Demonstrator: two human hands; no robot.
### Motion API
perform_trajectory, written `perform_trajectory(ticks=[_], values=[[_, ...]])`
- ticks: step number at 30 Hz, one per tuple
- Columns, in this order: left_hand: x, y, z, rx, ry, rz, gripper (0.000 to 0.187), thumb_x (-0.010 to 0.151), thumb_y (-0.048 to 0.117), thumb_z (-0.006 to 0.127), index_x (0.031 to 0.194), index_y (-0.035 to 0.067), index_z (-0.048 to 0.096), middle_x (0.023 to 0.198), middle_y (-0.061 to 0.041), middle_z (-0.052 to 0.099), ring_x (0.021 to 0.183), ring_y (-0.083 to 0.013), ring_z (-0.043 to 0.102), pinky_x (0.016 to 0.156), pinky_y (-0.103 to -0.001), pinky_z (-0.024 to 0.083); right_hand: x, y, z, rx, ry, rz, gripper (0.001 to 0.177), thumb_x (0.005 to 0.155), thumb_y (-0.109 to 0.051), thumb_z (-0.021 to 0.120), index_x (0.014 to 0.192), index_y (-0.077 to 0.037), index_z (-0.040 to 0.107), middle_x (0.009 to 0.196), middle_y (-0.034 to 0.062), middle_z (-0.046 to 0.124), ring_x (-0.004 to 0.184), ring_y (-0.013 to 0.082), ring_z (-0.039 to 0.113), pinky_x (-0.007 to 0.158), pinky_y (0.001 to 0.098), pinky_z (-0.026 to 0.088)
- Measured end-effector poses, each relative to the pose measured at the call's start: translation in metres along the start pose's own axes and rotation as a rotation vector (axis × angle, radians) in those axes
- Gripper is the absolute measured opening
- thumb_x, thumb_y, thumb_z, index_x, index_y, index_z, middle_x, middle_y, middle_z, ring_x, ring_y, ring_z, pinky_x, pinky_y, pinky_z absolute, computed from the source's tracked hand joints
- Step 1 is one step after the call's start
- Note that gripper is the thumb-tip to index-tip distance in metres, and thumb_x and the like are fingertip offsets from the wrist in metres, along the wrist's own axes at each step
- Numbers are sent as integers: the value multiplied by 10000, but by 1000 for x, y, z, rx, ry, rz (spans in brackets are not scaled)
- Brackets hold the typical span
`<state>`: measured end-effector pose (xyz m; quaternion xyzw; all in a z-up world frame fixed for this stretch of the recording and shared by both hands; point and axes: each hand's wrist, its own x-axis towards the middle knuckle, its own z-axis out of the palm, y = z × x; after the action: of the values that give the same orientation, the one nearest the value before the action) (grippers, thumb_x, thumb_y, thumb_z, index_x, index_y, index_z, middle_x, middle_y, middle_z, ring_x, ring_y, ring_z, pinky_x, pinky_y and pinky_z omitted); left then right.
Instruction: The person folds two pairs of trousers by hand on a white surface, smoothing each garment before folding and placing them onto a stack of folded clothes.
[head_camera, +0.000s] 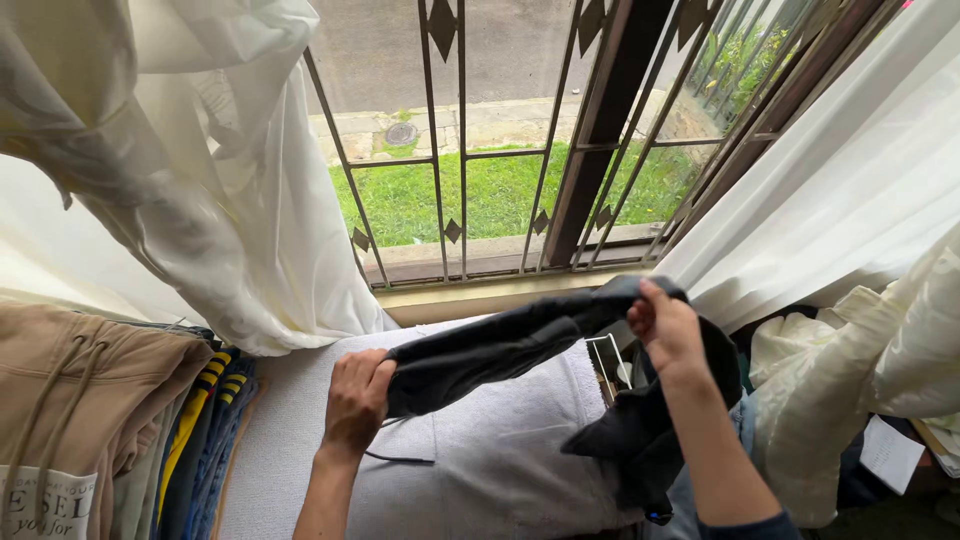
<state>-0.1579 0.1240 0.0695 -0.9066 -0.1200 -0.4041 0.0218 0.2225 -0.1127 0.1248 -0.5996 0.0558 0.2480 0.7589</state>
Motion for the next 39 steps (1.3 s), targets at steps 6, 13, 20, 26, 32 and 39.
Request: perform_trajectory(ticks=[6,13,20,26,32,39], values=[[-56,-22,17,50,-115,68,125,920,-2,641,1007,87,649,1055,-95,661,954,-264,639,875,-403,477,34,104,-28,-977,48,-364,328,890,-370,716,710,-96,718,647,61,748,682,168,694,783,338,494],[-101,-38,38,37,-160,28,136,916,12,623,1017,96,661,1119,-98,674,1014,-272,642,927,-429,474,74,179,-85,-1315,-415,-1105,464,797,-54,630,1258,-107,631,1351,109,623,1233,296,595,973,431,503],[-99,-36,31,-37,-153,-4,71,992,182,616,1034,133,646,1081,-75,663,956,-265,642,895,-417,474,39,205,-112,-1482,-211,-648,252,872,-206,628,1103,-138,705,1137,5,725,1053,228,680,883,393,542],[-126,-44,45,-70,-166,56,377,875,186,777,1193,128,583,1120,-52,687,1000,-244,663,930,-427,485,16,218,-114,-1025,34,-43,322,878,-252,647,1145,-97,739,1068,44,799,944,180,751,832,323,529],[-146,-41,45,-38,-262,56,575,777,331,843,1269,139,617,1123,-13,702,1048,-221,655,947,-405,482,31,241,-113,-395,139,208,368,999,-103,557,1346,20,574,1230,198,697,1032,287,727,769,351,580],[-175,-25,34,121,-297,-183,571,752,354,780,1289,224,633,1327,30,641,1259,-212,581,1059,-412,446,50,230,-110,-145,262,311,435,1030,-51,490,1460,-87,543,1334,166,632,1163,322,673,856,352,527]])
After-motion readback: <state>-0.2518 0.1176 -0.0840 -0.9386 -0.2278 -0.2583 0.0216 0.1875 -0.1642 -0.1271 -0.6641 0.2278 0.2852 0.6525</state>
